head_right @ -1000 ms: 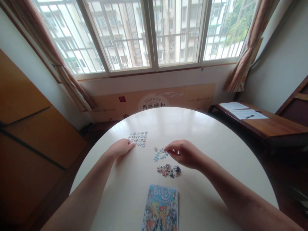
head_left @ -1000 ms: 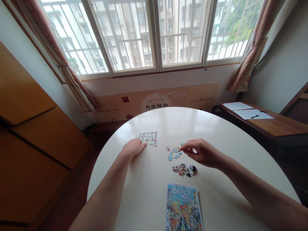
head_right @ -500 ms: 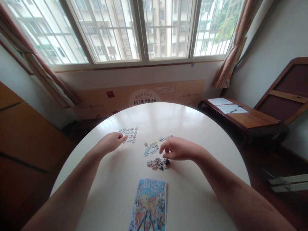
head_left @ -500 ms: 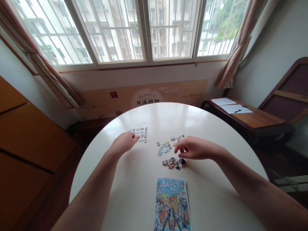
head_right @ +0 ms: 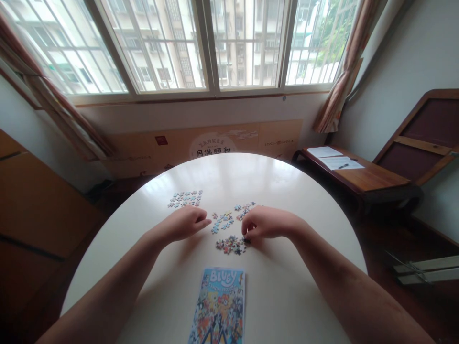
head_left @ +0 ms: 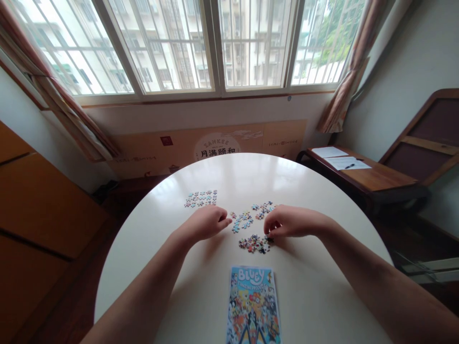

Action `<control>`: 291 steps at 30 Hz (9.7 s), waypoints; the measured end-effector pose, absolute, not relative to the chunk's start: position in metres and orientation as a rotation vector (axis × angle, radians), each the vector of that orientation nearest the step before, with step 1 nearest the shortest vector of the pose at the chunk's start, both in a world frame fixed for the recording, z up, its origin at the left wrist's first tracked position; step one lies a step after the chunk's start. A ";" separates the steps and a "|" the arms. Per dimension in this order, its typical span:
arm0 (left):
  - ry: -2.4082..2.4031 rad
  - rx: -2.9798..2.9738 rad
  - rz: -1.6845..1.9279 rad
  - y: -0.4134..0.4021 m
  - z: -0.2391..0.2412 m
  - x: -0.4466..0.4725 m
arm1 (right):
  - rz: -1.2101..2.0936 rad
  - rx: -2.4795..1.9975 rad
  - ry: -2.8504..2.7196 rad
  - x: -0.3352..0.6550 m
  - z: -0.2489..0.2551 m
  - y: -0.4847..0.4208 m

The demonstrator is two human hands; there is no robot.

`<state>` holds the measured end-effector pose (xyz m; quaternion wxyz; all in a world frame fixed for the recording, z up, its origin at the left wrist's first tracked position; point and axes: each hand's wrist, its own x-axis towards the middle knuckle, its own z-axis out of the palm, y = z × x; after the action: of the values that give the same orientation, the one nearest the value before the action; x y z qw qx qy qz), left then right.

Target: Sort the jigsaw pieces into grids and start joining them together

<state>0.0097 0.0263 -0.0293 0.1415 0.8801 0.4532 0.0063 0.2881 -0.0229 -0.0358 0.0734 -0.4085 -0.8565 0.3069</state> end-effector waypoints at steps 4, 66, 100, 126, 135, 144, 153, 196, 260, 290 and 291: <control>1.304 2.531 0.019 0.026 -0.030 0.010 | 0.955 -1.208 -2.510 0.290 -0.040 -0.019; 2.039 1.743 -0.077 0.063 -0.012 -0.093 | 0.677 -1.017 -2.212 0.276 -0.053 -0.020; 2.144 1.944 -0.024 0.077 -0.035 -0.088 | 0.655 -1.032 -2.227 0.276 -0.052 -0.021; 1.392 2.627 0.092 0.030 -0.030 0.011 | 0.836 -1.245 -2.503 0.292 -0.041 -0.021; 1.293 2.655 0.090 0.032 -0.038 0.011 | 0.860 -1.247 -2.497 0.291 -0.040 -0.017; 1.126 2.485 0.332 0.021 -0.030 0.019 | 1.302 -1.088 -1.999 0.287 -0.039 -0.014; 0.908 1.971 0.439 -0.002 -0.025 0.042 | 1.264 -1.004 -1.706 0.259 -0.039 -0.025; 2.103 1.954 -0.225 0.077 -0.028 -0.110 | 0.582 -1.178 -2.249 0.265 -0.052 -0.029; 2.177 1.959 -0.232 0.095 -0.037 -0.111 | 0.714 -1.275 -2.476 0.288 -0.042 -0.023; 1.451 2.571 0.156 0.023 -0.005 -0.008 | 1.124 -1.100 -2.270 0.293 -0.029 -0.025; 1.377 2.548 0.152 0.018 -0.006 0.000 | 1.097 -1.090 -2.220 0.289 -0.031 -0.025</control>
<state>0.0004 0.0176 -0.0057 0.1205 0.8720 0.4715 0.0521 0.2890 -0.0253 -0.0309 0.2161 -0.3933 -0.8012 0.3959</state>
